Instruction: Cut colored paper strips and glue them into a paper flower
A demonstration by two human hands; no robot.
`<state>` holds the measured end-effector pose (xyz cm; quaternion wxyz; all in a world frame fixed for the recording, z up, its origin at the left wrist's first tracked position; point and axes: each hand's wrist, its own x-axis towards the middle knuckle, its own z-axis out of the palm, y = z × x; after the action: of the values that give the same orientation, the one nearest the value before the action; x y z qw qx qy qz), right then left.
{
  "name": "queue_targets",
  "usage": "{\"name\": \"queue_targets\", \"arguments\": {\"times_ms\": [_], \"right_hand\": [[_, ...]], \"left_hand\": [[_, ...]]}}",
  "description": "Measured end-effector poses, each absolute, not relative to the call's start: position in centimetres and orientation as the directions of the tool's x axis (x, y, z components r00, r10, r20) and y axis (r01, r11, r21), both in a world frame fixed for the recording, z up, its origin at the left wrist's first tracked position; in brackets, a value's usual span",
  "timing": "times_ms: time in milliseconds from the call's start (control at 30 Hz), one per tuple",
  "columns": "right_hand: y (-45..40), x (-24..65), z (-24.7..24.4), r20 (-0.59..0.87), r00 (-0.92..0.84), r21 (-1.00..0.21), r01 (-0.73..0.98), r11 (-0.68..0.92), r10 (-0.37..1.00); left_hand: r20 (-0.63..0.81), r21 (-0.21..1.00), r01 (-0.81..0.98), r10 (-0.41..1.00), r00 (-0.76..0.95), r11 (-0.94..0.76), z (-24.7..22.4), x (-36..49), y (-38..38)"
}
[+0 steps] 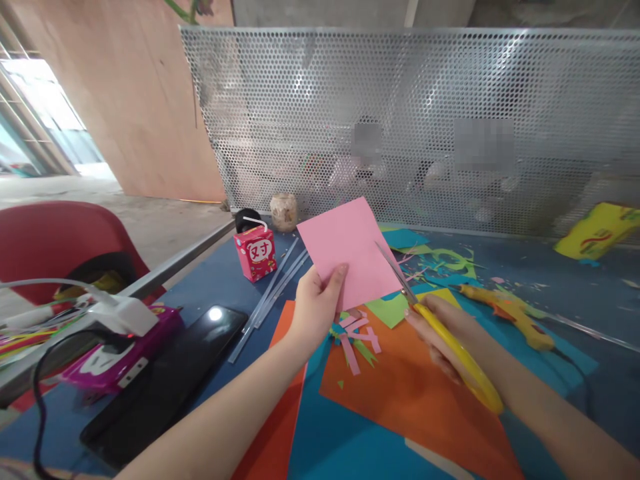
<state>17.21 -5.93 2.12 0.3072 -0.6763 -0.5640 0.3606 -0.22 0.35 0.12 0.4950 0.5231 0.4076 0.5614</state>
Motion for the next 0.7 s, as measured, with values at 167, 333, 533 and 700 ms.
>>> {"name": "queue_targets", "arguments": {"times_ms": [167,333,533,700], "right_hand": [[-6.2,16.9,2.0,-0.147,0.087,-0.843,0.510,-0.171,0.985],[-5.7,16.6,0.7,-0.152,0.118,-0.863,0.468,-0.190,0.981],[-5.5,16.6,0.4,-0.148,0.109,-0.880,0.439,-0.181,0.983],[-5.6,16.6,0.8,-0.199,0.078,-0.893,0.396,-0.214,0.977]], "left_hand": [[0.179,0.976,-0.130,0.983,0.034,-0.173,0.1,-0.2,0.4],[0.181,0.976,-0.128,0.982,0.050,-0.174,0.0,-0.1,0.3],[0.192,0.973,-0.146,0.979,0.076,-0.179,0.0,-0.1,0.4],[0.186,0.974,-0.144,0.981,0.061,-0.176,0.1,-0.2,0.3]]}}
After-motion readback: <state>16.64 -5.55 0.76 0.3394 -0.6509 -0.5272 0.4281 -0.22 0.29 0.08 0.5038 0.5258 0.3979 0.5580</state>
